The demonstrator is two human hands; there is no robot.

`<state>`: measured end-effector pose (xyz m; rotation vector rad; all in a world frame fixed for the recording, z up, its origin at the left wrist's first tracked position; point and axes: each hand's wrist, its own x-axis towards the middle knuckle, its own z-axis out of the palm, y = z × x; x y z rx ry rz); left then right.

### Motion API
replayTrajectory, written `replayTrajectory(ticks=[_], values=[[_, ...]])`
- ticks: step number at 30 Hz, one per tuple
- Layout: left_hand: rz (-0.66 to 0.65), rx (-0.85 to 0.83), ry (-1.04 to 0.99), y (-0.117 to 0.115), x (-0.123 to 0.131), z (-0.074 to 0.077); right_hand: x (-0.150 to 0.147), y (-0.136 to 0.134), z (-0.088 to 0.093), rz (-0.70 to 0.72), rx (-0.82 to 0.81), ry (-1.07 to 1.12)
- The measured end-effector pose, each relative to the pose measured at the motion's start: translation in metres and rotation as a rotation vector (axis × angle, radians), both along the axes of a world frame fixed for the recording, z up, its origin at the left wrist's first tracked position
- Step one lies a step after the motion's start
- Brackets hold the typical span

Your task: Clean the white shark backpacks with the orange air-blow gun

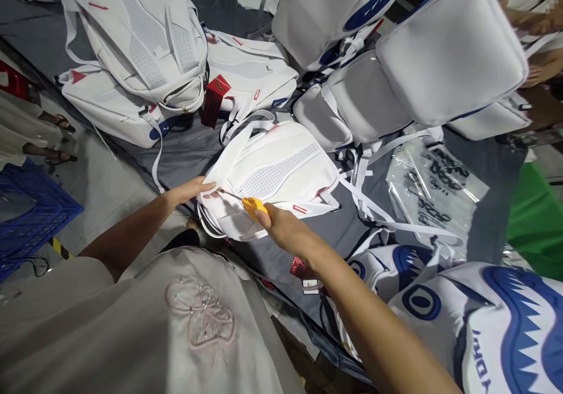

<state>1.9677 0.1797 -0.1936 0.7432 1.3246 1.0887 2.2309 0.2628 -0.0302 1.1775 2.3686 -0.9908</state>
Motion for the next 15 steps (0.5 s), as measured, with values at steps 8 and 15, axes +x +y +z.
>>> replayTrajectory(ticks=[8,15], values=[[0.337,0.287,-0.005,0.022,0.024,0.012,-0.009,-0.051,-0.039,-0.176,0.049,0.500],[0.350,0.307,-0.129,-0.004,0.047,0.028,-0.086,-0.134,-0.056,0.522,-0.060,0.763]])
